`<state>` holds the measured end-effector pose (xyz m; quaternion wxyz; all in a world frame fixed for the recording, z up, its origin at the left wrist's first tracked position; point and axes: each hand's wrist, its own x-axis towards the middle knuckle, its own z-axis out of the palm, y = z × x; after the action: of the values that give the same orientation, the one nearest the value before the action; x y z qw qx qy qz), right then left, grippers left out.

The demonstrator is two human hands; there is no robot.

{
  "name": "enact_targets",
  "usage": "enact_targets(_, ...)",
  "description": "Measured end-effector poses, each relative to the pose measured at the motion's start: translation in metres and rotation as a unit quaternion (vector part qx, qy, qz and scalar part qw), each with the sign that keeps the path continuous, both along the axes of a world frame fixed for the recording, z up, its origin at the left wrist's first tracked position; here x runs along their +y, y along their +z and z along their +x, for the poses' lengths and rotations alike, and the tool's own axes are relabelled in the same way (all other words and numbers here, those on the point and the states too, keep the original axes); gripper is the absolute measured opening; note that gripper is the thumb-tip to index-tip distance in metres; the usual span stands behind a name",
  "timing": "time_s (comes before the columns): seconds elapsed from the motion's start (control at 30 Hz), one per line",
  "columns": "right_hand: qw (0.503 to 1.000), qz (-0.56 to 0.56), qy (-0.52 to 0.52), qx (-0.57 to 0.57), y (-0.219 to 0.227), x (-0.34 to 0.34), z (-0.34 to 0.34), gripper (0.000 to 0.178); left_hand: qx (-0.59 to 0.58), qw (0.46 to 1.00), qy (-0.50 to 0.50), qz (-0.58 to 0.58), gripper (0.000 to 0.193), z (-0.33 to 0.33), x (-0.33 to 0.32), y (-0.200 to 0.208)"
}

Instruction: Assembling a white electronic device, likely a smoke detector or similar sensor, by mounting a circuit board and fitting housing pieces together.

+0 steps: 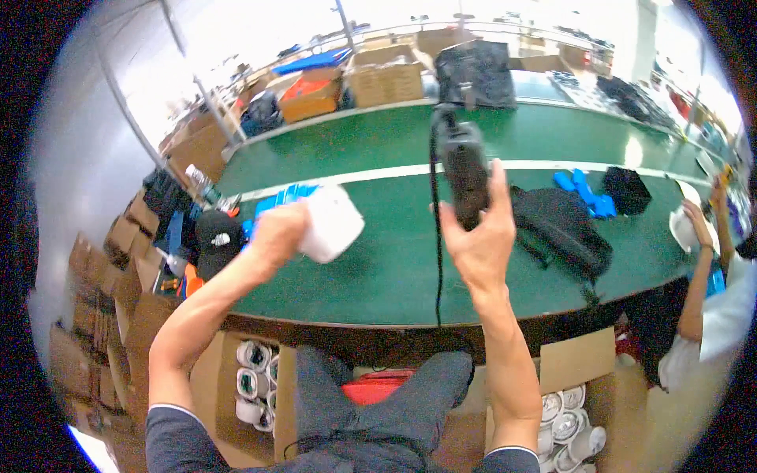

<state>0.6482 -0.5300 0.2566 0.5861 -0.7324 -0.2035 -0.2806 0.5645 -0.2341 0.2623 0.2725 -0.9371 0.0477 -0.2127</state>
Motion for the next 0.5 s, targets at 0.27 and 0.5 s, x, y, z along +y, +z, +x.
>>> enact_targets(0.27, 0.975, 0.193, 0.092, -0.059, 0.002, 0.045, 0.023, 0.064, 0.099, 0.963, -0.251, 0.022, 0.02, -0.029, -0.061, -0.049)
enact_targets(0.5, 0.97, 0.163, 0.165, 0.076, 0.028, 0.061, 0.017, 0.071, 0.108, 0.937, -0.235, -0.235, 0.028, -0.033, -0.039, -0.043)
